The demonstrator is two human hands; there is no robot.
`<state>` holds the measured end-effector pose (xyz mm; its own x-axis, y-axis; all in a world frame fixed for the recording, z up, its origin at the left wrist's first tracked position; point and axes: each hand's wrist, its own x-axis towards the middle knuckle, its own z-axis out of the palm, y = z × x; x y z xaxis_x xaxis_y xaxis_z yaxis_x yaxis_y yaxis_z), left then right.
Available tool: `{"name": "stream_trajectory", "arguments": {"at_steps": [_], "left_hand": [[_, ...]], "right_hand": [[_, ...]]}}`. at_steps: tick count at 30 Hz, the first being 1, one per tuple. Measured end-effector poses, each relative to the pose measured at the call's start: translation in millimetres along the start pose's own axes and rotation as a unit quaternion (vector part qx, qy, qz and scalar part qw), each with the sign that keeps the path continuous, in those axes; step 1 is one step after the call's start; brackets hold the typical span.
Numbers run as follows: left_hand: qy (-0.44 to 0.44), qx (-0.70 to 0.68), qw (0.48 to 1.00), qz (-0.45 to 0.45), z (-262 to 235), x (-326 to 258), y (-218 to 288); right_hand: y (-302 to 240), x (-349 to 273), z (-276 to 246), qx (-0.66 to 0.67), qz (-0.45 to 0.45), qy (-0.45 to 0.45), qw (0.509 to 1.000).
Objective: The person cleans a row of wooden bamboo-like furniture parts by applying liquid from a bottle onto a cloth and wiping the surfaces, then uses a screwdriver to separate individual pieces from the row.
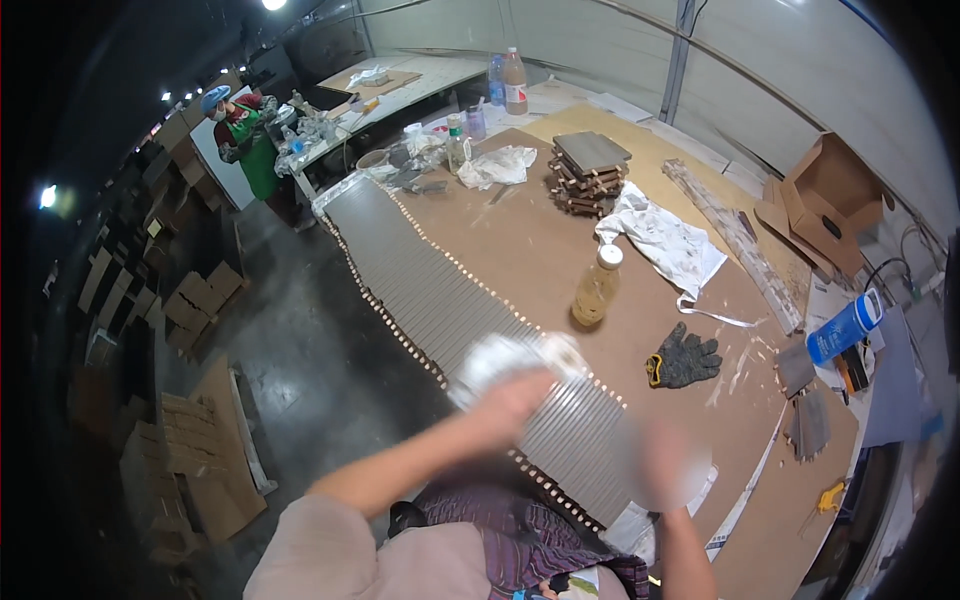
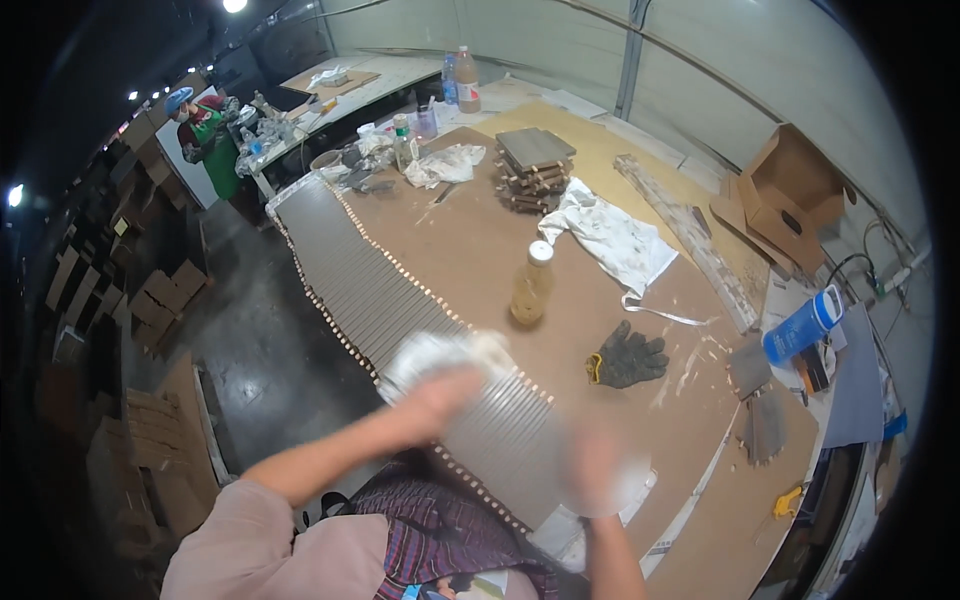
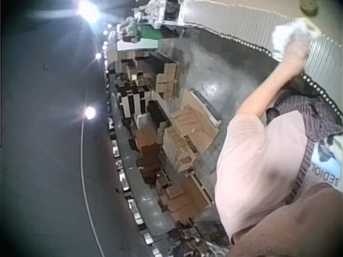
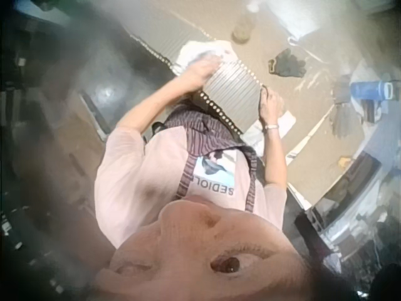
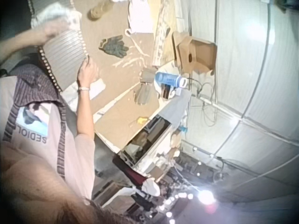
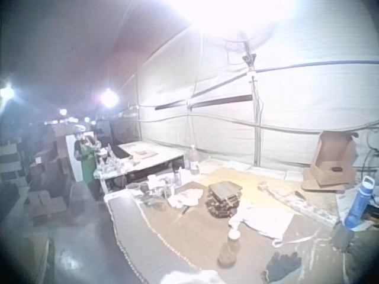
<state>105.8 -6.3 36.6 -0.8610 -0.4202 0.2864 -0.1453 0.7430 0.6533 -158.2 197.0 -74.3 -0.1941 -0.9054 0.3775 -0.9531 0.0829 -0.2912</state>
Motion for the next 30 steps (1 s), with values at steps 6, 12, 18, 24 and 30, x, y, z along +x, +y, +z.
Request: {"name": "stream_trajectory", "arguments": {"at_steps": [6, 12, 18, 24, 30], "left_hand": [[-0.028, 0.066, 0.987, 0.147, 66.8, -19.5, -0.1], [-0.027, 0.178, 0.984, 0.011, -15.6, -17.9, -59.1], [-0.125, 0.053, 0.973, 0.188, 36.9, 11.3, 52.6], [-0.107, 0.154, 0.966, 0.176, 19.5, 43.5, 0.7], [-0.135, 0.102, 0.965, 0.199, 36.1, 41.9, 15.6]], "right_hand": [[4.7, 4.3, 4.7, 0.033, 0.065, -0.048, 0.996], [-31.7, 29.9, -16.3, 0.016, 0.153, -0.096, 0.983], [-18.5, 27.7, -9.2, 0.052, 0.122, -0.004, 0.991], [-22.7, 29.1, -13.8, 0.04, 0.155, -0.036, 0.986], [-27.7, 32.8, -19.3, 0.036, 0.106, -0.021, 0.993]]}}
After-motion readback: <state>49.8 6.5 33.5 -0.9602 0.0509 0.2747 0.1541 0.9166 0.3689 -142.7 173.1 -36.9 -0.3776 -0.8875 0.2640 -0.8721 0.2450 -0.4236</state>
